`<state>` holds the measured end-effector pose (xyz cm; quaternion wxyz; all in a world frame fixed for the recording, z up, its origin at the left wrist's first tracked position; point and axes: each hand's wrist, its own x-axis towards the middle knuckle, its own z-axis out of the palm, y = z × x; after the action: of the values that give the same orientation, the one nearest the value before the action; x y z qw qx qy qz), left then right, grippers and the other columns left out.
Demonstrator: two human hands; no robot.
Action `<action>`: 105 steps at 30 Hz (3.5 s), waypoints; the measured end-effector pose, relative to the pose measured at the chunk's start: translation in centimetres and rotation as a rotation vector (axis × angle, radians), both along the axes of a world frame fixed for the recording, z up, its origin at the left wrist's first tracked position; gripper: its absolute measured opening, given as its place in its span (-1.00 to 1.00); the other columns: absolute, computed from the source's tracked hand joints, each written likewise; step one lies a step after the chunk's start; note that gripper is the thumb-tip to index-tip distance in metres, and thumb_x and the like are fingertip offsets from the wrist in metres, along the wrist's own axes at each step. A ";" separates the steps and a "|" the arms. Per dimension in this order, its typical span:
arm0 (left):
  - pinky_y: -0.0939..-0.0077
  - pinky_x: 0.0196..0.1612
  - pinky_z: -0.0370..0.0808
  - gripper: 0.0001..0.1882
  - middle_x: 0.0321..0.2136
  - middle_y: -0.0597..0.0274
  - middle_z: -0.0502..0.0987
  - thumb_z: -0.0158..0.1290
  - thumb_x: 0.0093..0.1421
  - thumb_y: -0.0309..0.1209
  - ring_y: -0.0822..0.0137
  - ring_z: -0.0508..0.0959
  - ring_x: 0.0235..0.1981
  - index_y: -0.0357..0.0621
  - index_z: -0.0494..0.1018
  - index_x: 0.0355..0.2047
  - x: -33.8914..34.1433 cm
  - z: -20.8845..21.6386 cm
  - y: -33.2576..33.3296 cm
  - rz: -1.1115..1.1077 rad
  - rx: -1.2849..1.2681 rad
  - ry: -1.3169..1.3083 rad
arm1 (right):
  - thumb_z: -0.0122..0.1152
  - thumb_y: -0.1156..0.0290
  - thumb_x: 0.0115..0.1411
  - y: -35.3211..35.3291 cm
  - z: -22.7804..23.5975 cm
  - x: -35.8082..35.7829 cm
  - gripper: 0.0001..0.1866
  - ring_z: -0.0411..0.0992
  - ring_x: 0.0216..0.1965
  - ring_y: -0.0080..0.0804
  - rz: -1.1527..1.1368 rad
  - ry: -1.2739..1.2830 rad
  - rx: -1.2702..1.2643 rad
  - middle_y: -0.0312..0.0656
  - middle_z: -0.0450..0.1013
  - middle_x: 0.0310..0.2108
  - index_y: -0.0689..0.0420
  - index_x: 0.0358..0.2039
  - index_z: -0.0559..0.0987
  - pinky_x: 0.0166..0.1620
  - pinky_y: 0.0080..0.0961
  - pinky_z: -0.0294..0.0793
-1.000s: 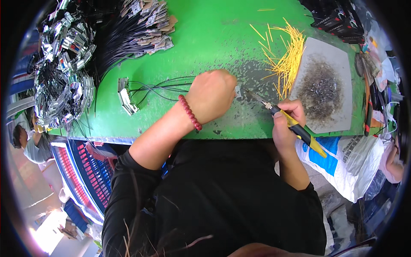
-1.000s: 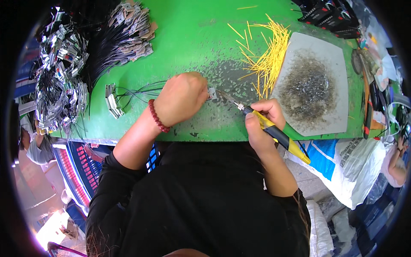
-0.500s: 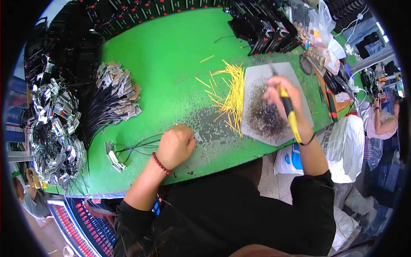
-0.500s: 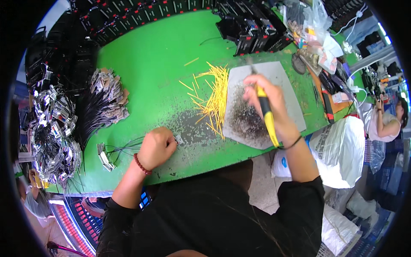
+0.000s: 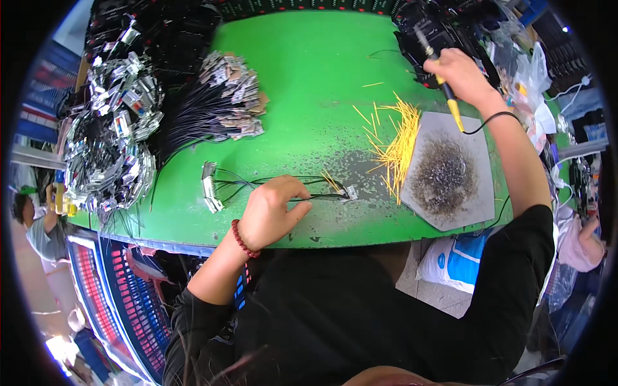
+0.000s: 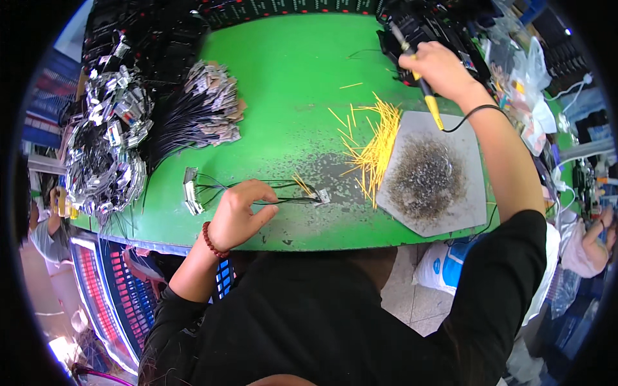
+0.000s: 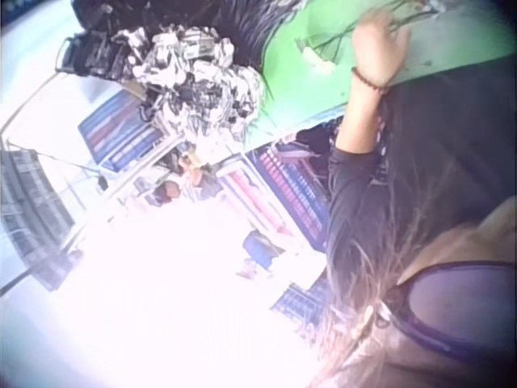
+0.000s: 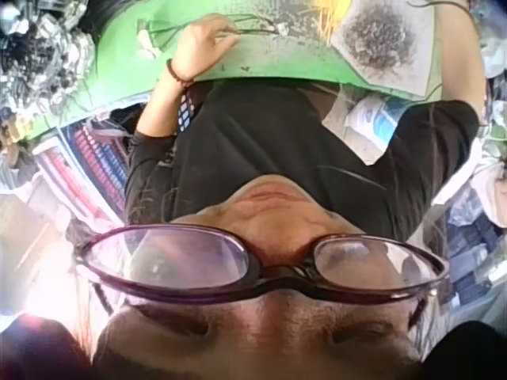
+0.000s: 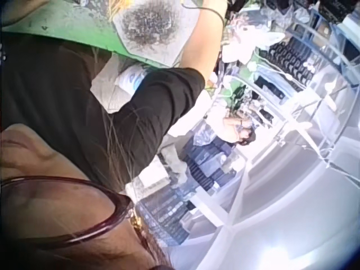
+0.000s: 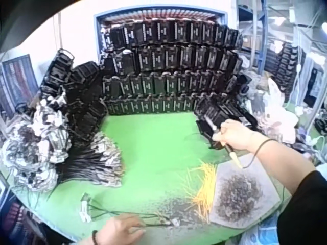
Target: The person solders wires to electronic components using a soldering iron, then assembles the wired components into a wiring harness within a plastic housing. Wire cutters are used to trim wire scraps.
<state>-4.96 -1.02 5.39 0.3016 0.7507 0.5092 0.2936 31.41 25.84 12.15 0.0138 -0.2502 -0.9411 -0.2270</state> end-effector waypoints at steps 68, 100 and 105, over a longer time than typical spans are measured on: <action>0.31 -0.33 0.44 -0.85 -0.52 0.19 0.46 0.04 -0.07 -0.57 0.14 0.51 -0.44 -0.15 0.51 -0.42 2.9 3.6 1.5 0.056 0.478 0.478 | 0.12 0.53 0.00 -12.3 -5.6 -19.7 -0.68 0.37 -0.45 -0.25 0.407 1.050 -0.188 -0.28 0.31 -0.58 0.00 -0.18 0.50 -0.25 -0.41 0.42; 0.26 -0.34 0.49 -0.89 -0.47 0.12 0.50 0.14 0.01 -0.53 0.07 0.54 -0.42 -0.18 0.49 -0.40 5.8 -3.0 0.6 0.144 0.131 -0.112 | 0.27 0.66 0.04 -24.8 -11.5 -13.9 -0.56 0.48 -0.45 -0.57 -0.233 1.408 -0.928 -0.21 0.53 -0.44 0.16 -0.04 0.44 -0.33 -0.62 0.49; 0.26 -0.37 0.48 -0.91 -0.50 0.12 0.48 0.15 0.01 -0.52 0.07 0.53 -0.43 -0.18 0.47 -0.44 5.6 -2.3 0.4 0.127 0.223 -0.025 | 0.23 0.72 0.04 -25.2 -12.2 -14.4 -0.57 0.47 -0.47 -0.59 -0.178 1.508 -0.799 -0.22 0.53 -0.48 0.17 -0.06 0.41 -0.38 -0.67 0.44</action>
<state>0.65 -0.58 3.08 0.2033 0.7422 0.5159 0.3764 17.02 0.66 -0.10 0.5289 -0.3932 -0.6666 0.3484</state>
